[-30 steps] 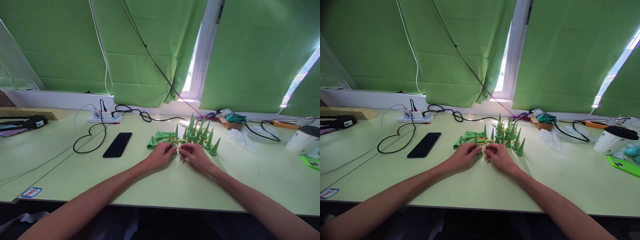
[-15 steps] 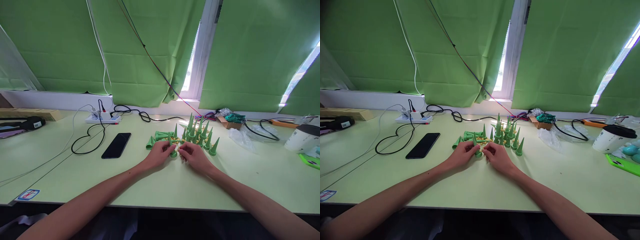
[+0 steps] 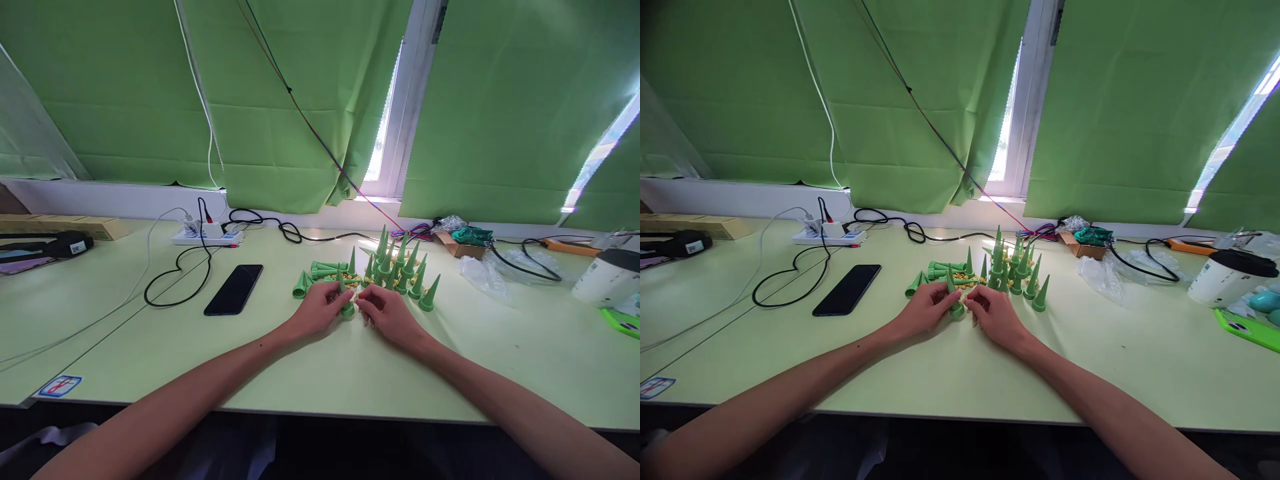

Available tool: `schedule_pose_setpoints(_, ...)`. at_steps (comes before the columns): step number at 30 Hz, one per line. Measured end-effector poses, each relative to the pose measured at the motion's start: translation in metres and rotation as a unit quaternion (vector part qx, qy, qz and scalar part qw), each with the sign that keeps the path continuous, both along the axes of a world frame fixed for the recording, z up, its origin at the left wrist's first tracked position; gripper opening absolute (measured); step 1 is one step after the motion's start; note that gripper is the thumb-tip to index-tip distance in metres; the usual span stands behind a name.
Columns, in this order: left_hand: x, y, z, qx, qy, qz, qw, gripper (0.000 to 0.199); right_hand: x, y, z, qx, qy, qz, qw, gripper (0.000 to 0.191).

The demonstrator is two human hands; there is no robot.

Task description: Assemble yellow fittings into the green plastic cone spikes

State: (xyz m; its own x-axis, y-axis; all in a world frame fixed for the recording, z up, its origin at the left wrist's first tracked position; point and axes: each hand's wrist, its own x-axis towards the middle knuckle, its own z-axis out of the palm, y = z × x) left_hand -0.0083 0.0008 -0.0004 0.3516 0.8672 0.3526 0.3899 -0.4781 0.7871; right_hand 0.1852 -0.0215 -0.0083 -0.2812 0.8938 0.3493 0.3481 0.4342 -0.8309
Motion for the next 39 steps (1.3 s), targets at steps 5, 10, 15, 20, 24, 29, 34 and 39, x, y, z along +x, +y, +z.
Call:
schedule_pose_setpoints(5, 0.000, -0.003, 0.002, 0.012, 0.024, 0.007, 1.000, 0.048, 0.000, 0.001, -0.001, -0.001, -0.008, -0.002, 1.000, 0.020)
schedule_pose_setpoints(10, -0.001, -0.004, 0.002, 0.011, 0.049, 0.003, 0.999, 0.048, 0.000, 0.003, -0.005, -0.013, -0.012, 0.001, 1.000, 0.020)
schedule_pose_setpoints(15, -0.001, -0.004, 0.001, -0.002, 0.060, -0.005, 0.998, 0.045, 0.001, 0.005, -0.010, -0.002, -0.028, -0.008, 1.000, 0.021)
schedule_pose_setpoints(20, -0.002, -0.005, 0.001, -0.007, 0.077, -0.019, 0.997, 0.042, 0.000, 0.007, -0.010, 0.012, -0.053, -0.023, 0.998, 0.022)
schedule_pose_setpoints(24, -0.003, -0.002, -0.003, 0.017, 0.087, -0.039, 0.995, 0.034, 0.000, 0.007, -0.009, 0.030, -0.080, -0.038, 0.996, 0.023)
schedule_pose_setpoints(29, -0.005, 0.002, -0.005, 0.010, 0.107, -0.065, 0.992, 0.027, -0.001, 0.009, -0.012, 0.052, -0.113, -0.043, 0.991, 0.031)
schedule_pose_setpoints(34, -0.006, 0.003, -0.006, 0.006, 0.110, -0.076, 0.991, 0.027, -0.002, 0.011, -0.016, 0.071, -0.158, -0.049, 0.984, 0.036)
schedule_pose_setpoints(39, -0.006, 0.003, -0.007, 0.027, 0.117, -0.067, 0.990, 0.033, -0.003, 0.011, -0.017, 0.076, -0.177, -0.047, 0.980, 0.039)
